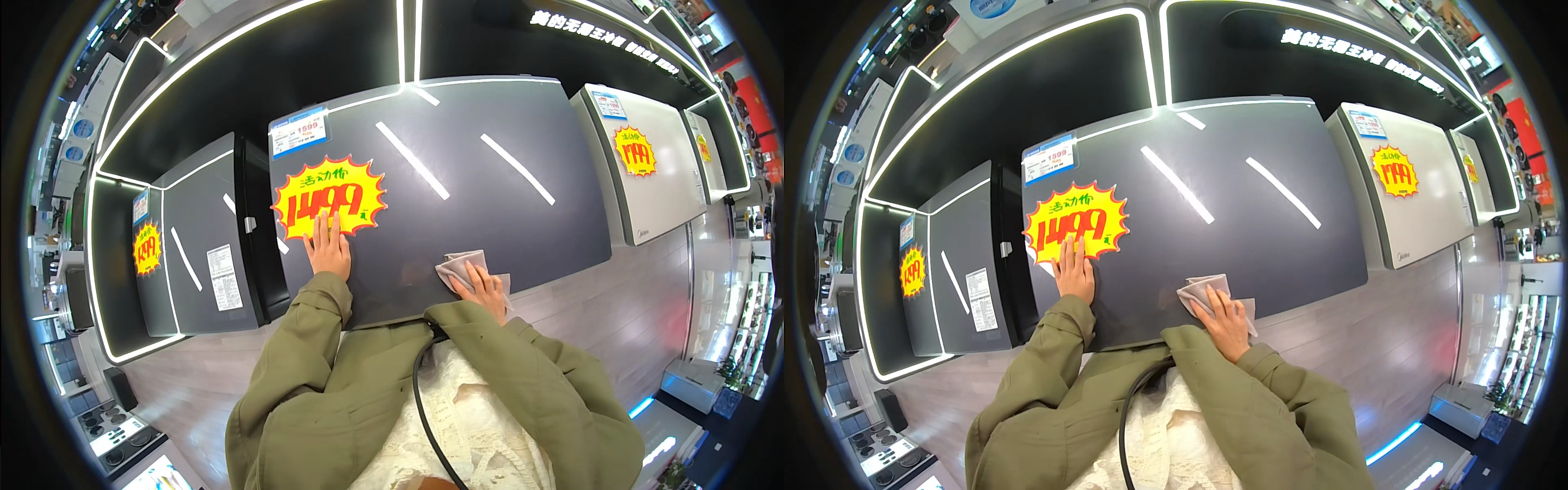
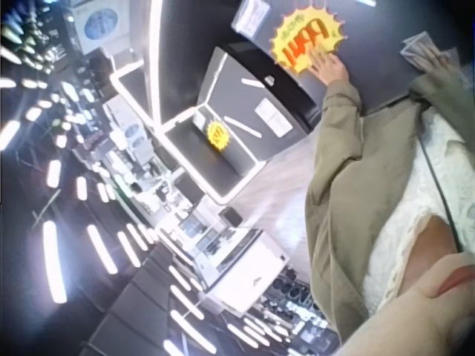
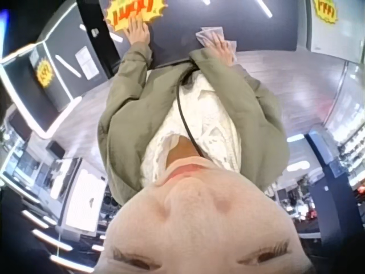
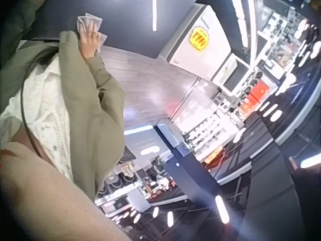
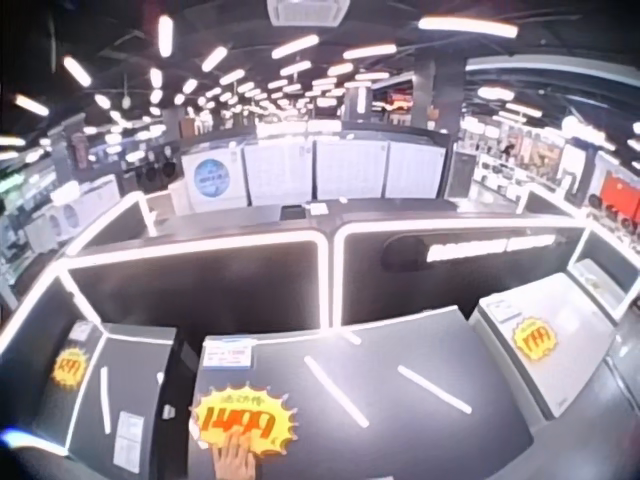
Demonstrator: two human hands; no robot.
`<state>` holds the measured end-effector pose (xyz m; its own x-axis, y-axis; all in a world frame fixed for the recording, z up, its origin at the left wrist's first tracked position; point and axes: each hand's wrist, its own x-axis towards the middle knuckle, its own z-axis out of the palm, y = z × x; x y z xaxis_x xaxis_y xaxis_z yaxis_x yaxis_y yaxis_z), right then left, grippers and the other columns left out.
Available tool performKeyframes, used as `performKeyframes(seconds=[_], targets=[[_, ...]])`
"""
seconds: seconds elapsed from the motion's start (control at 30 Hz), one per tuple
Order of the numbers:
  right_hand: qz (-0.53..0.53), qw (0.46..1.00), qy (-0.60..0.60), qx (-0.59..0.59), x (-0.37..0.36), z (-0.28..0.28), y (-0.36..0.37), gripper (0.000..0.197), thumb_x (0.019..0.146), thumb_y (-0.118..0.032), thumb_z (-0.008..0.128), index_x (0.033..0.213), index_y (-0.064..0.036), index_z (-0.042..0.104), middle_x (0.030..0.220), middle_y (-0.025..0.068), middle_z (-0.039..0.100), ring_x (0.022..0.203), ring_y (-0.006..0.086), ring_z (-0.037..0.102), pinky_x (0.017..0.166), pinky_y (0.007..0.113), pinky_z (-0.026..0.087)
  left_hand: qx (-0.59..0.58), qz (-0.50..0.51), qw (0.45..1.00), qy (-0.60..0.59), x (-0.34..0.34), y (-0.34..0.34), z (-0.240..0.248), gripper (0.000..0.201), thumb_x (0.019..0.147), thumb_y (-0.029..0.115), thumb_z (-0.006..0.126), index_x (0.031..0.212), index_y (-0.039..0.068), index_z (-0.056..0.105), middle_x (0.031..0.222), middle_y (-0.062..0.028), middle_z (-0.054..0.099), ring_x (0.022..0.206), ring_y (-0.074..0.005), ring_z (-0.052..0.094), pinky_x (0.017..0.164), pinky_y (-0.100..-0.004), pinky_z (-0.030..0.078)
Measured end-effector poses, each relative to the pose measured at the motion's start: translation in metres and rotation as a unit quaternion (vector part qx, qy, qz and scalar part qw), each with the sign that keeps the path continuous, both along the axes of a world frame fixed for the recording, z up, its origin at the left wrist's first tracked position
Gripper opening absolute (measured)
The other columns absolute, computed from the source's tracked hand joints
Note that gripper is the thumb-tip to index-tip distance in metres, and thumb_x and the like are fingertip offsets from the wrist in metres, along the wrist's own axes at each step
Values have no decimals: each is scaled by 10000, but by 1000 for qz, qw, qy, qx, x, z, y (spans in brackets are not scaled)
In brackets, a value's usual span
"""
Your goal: The person wipes the top surfaces of several washing machines and a countertop in an appliance store using a cloth. They move a brochure aside to reach the surface, wipe the machines and the counter, then walk to another area to wipe additional machines.
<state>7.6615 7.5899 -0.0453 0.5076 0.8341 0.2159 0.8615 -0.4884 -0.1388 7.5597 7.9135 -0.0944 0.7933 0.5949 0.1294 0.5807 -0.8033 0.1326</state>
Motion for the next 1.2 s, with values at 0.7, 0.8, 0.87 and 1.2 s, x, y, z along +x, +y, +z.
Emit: performKeyframes(seconds=[0.7, 0.8, 0.87, 1.2], targets=[[-77, 993, -84, 34, 326, -42, 288, 557, 762, -35, 553, 1301, -115, 433, 1268, 103, 482, 1164, 306, 446, 827, 495, 433, -7, 15, 1000, -8, 2, 1, 10, 468, 886, 199, 418, 1354, 185, 423, 1426, -48, 352, 1340, -201, 285, 1089, -460, 152], [-49, 995, -71, 52, 302, -41, 261, 553, 746, -18, 554, 1280, -122, 449, 1235, 90, 502, 1131, 316, 464, 833, 488, 438, 0, 15, 1000, -14, 0, 1, 6, 475, 881, 213, 435, 1356, 204, 420, 1425, -36, 359, 1337, -187, 289, 1087, -472, 164], [-19, 997, -56, 56, 263, -38, 227, 558, 735, -5, 546, 1273, -120, 455, 1240, 88, 492, 1102, 320, 464, 802, 470, 438, 10, 13, 1000, -18, 0, 1, 4, 478, 880, 213, 435, 1357, 204, 417, 1423, -36, 361, 1336, -188, 291, 1087, -472, 164], [60, 990, 82, 95, 55, -9, 40, 603, 800, -165, 615, 1357, -119, 387, 1373, 166, 362, 1203, 342, 369, 898, 434, 370, 69, 15, 994, -85, -4, -2, -14, 467, 902, 231, 423, 1362, 154, 400, 1420, -56, 356, 1333, -212, 284, 1078, -494, 179]])
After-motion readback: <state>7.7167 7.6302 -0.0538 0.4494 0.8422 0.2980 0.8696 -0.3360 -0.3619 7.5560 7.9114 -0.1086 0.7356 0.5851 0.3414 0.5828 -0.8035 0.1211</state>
